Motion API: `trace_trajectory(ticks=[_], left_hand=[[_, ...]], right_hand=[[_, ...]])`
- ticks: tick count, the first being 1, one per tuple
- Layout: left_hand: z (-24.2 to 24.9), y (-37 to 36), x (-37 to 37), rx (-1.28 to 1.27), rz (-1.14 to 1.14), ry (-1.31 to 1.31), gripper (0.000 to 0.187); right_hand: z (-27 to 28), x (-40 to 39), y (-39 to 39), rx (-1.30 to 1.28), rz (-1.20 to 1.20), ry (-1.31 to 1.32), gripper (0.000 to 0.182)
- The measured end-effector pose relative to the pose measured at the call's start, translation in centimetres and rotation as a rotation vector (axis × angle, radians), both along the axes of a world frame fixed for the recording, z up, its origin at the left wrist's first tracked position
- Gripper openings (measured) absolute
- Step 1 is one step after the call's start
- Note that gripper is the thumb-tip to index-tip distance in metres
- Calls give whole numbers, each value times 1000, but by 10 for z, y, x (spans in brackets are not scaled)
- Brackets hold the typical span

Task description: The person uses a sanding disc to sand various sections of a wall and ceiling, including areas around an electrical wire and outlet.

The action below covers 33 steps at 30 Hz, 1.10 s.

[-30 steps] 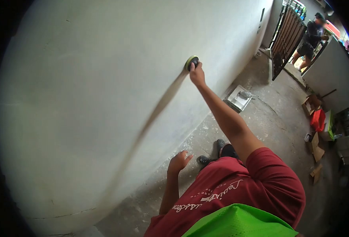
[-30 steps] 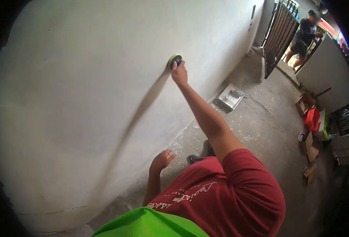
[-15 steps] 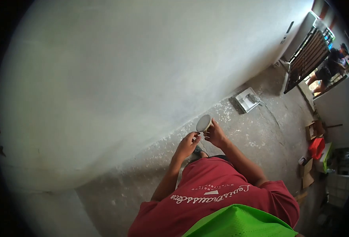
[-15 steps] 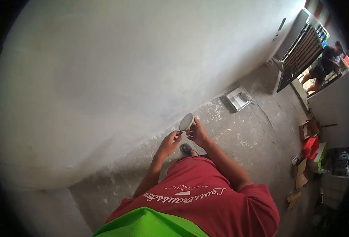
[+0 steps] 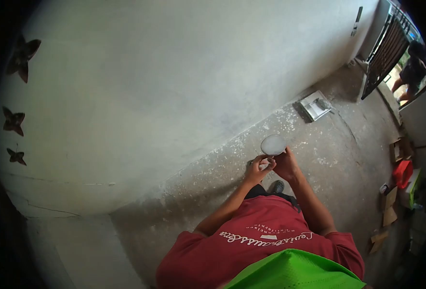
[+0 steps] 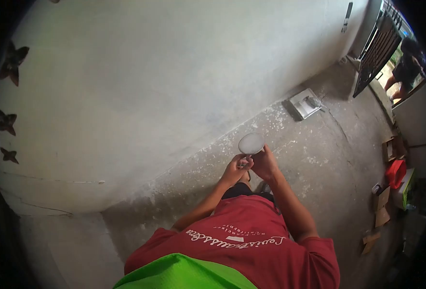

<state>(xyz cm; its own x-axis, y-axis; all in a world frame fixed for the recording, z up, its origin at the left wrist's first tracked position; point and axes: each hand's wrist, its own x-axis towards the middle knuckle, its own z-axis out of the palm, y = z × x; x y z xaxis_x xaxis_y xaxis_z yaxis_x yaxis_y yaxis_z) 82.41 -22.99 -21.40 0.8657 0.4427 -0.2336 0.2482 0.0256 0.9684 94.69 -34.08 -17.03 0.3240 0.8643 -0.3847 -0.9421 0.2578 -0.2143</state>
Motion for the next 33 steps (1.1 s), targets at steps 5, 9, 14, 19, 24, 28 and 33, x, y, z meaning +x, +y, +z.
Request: trace_trajectory(ticks=[5,9,14,19,24,28,33], left_hand=[[2,-24,-6,-187,-151,-225,35],[56,-36,-12,-242,-163,-304,39],[46,-15,-15,-211,-131,-141,37],[48,2,-25,-138,-181,-268,32],[46,38,-56,-115,-141,-333,32],[40,84,-96,-227,-90,-353,43],[75,136,-136,-479,64,-330,45]], right_hand=[[7,-6,-27,221,48,17,44],[28,-13,-39,149,-80,0,39],[48,-32,-42,314,-51,54,36],[82,-58,-17,183,-34,82,32],[76,-79,29,333,42,217,26],[85,-117,83,352,72,270,26],[116,-165,146,285,179,160,22]])
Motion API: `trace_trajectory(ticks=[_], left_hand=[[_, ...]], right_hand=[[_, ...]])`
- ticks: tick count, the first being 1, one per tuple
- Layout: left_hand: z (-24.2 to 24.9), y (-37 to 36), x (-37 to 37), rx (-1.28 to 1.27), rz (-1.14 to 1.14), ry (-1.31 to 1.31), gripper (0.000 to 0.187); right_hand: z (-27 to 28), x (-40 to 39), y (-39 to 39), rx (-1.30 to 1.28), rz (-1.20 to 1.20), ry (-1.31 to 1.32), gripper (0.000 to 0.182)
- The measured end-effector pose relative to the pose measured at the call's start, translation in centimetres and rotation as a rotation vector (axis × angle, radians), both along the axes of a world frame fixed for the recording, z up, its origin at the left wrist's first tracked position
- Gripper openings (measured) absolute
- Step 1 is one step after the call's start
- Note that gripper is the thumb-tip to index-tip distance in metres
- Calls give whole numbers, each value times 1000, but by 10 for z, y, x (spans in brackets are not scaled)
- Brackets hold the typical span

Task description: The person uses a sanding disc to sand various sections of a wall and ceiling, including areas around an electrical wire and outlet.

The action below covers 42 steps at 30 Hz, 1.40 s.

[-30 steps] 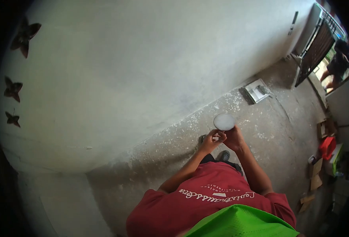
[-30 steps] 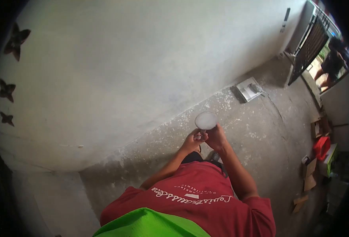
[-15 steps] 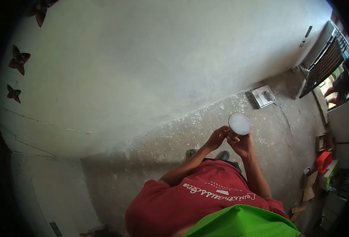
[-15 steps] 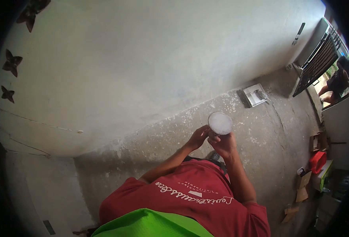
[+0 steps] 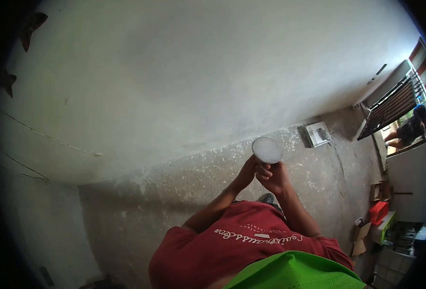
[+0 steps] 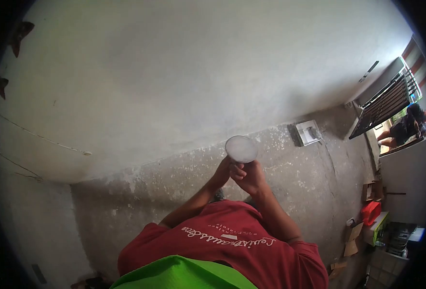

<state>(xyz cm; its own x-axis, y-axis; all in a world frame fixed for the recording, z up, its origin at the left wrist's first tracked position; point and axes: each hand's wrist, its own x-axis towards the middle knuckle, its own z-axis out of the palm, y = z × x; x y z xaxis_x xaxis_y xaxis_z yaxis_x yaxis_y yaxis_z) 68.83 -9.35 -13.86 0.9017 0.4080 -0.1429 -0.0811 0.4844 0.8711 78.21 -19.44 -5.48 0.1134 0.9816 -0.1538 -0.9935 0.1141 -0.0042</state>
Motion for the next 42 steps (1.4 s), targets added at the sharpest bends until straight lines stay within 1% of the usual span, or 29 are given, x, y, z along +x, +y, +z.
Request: trace_trajectory(ticks=[2,3,6,7,8,9,10,11,13,14,15,16,17,19,20,22,23,25,27,28,30,31,33,34,35,36,38,41,42], left_hand=[[13,22,-16,-20,-129,146,43],[13,25,-23,-101,-28,65,44],[-32,42,-41,-57,-7,-50,46],[-32,43,-47,-53,-28,-50,46],[-30,44,-49,-77,56,-50,44],[-29,43,-50,-102,138,-52,42],[-29,42,-52,-129,218,-52,41],[-42,50,-56,-123,152,-113,51],[-57,59,-63,-145,34,-107,49],[-44,62,-64,-169,-52,-97,46],[-31,59,-68,-186,-53,-34,39],[-39,60,-67,-183,-83,-29,39],[-52,62,-65,-174,-75,-53,36],[-65,60,-66,-157,-84,-82,33],[-57,55,-65,-126,-77,-124,31],[-21,56,-66,-38,-132,-133,27],[-21,53,-63,3,-67,-118,24],[-14,47,-61,47,-2,-103,27],[0,46,-63,396,-45,-55,26],[-5,47,-63,403,-46,-59,26],[-20,49,-65,175,-60,-76,30],[-11,48,-65,179,-61,-77,30],[17,44,-68,-1,-11,21,34],[20,46,-68,2,-13,22,34],[21,48,-69,124,-31,-6,36],[22,49,-69,245,-51,-35,39],[23,46,-67,265,-20,-58,40],[21,45,-65,335,12,-65,42],[18,46,-65,388,25,-47,42]], right_hand=[[-5,-15,19,5,29,-70,23],[-7,-23,24,0,22,-70,23],[-13,-42,41,-6,12,-213,20],[-18,-52,43,-88,-44,-453,18],[-21,-58,45,-175,-104,-694,16],[-24,-64,47,-225,-145,-763,15],[-20,-69,48,-231,-175,-764,15],[-17,-74,48,-301,-173,-683,16],[-20,-78,41,-384,-181,-612,21],[-29,-76,39,-391,-211,-608,21],[-42,-74,37,-349,-215,-854,23],[-50,-74,35,-310,-214,-1099,27],[-53,-74,34,-324,-239,-1093,27],[-55,-72,36,-419,-342,-1444,36],[-50,-73,35,-421,-364,-1447,36],[-38,-72,33,-427,-527,-1671,46],[-40,-66,29,-531,-364,-1755,56],[-41,-69,34,-490,-468,-1741,50],[-46,-73,37,-452,-567,-1723,45],[-58,-72,40,-499,-550,-1670,45],[-73,-72,43,-544,-536,-1617,44],[-77,-72,44,-532,-532,-1593,45],[-77,-71,45,-519,-531,-1570,45],[-73,-72,44,-531,-471,-1452,44],[-71,-72,44,-540,-413,-1333,43],[-71,-72,46,-541,-418,-1332,43],[-67,-73,50,-431,-567,-1370,22],[-47,-77,47,-483,-488,-1291,22],[-72,-75,51,-486,-553,-1296,24]])
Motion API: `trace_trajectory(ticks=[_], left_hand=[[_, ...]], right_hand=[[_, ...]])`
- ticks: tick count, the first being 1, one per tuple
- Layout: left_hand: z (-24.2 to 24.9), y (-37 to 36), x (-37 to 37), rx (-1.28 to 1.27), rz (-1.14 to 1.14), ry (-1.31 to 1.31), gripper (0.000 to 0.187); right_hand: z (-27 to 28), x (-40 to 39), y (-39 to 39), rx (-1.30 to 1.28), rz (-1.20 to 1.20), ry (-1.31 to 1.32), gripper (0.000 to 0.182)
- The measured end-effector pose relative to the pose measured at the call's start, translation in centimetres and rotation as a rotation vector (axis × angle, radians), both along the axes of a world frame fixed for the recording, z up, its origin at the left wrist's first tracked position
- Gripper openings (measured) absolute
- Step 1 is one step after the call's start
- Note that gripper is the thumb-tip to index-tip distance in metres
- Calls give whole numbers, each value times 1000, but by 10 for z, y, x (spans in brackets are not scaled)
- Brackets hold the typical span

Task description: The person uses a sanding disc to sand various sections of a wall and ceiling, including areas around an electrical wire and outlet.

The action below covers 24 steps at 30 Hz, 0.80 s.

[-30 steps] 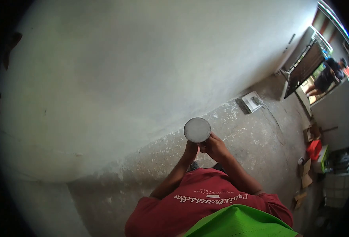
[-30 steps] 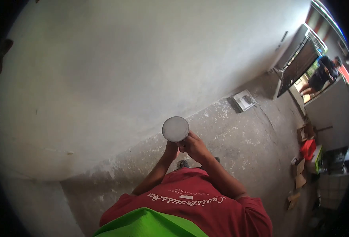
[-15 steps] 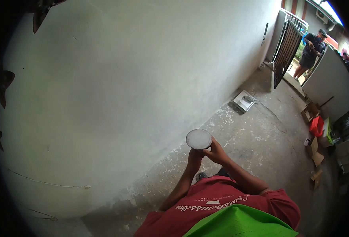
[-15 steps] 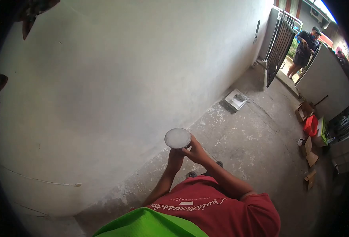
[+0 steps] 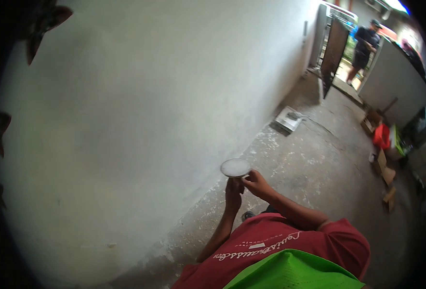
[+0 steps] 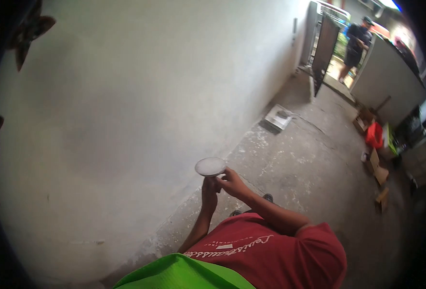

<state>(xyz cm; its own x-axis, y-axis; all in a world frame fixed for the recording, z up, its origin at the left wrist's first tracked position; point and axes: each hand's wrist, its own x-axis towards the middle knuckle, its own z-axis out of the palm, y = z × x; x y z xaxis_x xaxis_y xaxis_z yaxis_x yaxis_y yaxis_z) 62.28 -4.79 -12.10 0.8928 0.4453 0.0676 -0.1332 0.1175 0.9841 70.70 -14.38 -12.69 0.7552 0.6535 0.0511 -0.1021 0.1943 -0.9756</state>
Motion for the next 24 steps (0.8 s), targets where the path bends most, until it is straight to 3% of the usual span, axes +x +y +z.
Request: trace_trajectory(ticks=[8,15,19,21,22,24], left_hand=[[-1,-13,6,-18,47,35,55],[-22,-5,9,-126,-43,54,42],[-8,-15,13,-257,-61,26,35],[9,-21,13,-128,-48,12,29],[3,-16,12,-129,-46,16,29],[-15,0,10,-167,-152,113,28]], right_hand=[[21,-5,-4,-84,-26,-25,32],[14,-3,-4,-83,-126,38,45],[16,2,-8,-41,-134,42,51],[32,7,-16,-101,-6,-10,48],[29,13,-16,-102,-3,-6,48],[19,24,-16,-59,246,16,42]])
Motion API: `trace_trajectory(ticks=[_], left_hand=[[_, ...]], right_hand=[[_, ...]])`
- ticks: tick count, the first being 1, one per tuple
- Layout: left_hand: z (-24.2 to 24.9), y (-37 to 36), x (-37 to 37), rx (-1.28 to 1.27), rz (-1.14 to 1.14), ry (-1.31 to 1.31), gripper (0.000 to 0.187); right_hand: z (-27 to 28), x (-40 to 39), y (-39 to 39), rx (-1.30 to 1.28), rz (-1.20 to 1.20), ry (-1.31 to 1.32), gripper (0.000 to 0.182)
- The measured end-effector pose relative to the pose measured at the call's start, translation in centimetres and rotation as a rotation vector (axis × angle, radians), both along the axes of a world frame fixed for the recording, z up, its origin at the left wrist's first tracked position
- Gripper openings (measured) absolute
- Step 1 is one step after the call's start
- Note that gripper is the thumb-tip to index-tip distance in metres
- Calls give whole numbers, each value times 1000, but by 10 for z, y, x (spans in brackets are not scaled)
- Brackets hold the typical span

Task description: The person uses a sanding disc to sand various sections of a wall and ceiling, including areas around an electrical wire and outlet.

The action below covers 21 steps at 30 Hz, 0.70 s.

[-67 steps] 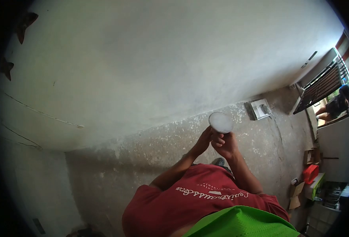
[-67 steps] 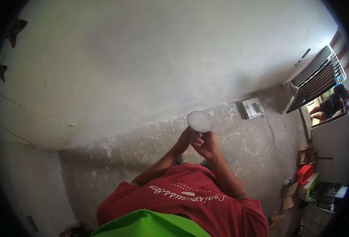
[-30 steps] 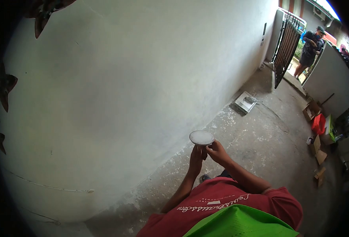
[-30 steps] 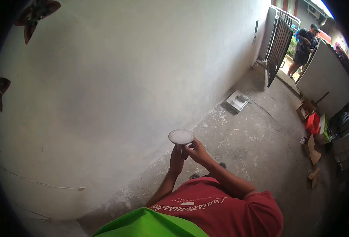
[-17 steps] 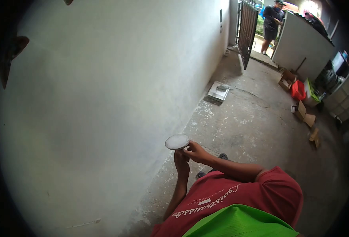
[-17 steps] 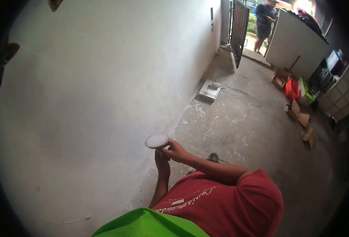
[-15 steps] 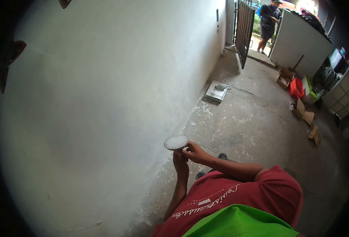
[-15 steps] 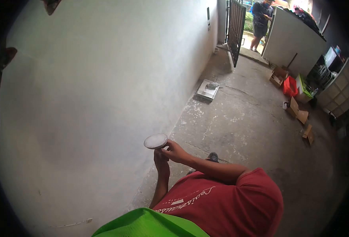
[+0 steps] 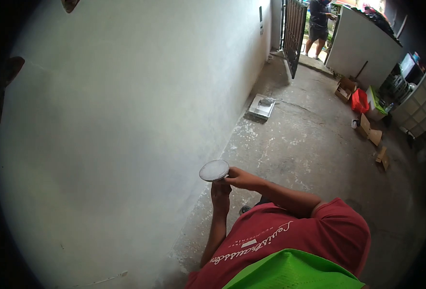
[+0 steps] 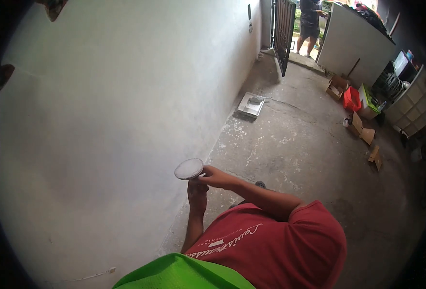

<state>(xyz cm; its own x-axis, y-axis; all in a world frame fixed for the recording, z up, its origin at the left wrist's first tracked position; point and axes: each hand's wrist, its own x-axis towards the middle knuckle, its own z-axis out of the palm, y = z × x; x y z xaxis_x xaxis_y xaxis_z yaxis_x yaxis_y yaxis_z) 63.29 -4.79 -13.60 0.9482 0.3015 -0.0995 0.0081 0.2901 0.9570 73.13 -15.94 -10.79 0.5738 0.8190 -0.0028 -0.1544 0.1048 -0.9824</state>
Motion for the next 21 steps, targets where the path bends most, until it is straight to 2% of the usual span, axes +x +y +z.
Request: trace_trajectory(ticks=[1,2,4,6,7,9,13,16,18,19,21], left_hand=[[2,1,-2,0,12,5,28],[4,0,-1,-46,18,17,29],[7,2,0,-93,33,25,30],[8,5,1,91,-10,16,33],[10,5,1,91,-3,16,33],[15,7,3,391,-36,-25,35],[8,8,1,524,-31,-37,36],[5,5,3,453,18,-78,34],[10,2,4,154,52,-58,33],[11,2,4,155,54,-54,33],[12,1,8,-213,113,24,34]], right_hand=[[17,1,-7,-36,18,22,41],[2,7,-5,35,53,36,41],[7,8,-6,90,40,133,38],[1,9,-2,71,32,133,36],[2,8,0,53,13,136,33],[4,4,3,62,-6,156,32],[2,0,8,19,-35,211,35],[2,-9,16,69,-148,177,38],[0,-10,20,48,-168,138,39],[-2,-10,22,25,-185,98,39],[-10,-4,20,15,-146,115,38]])
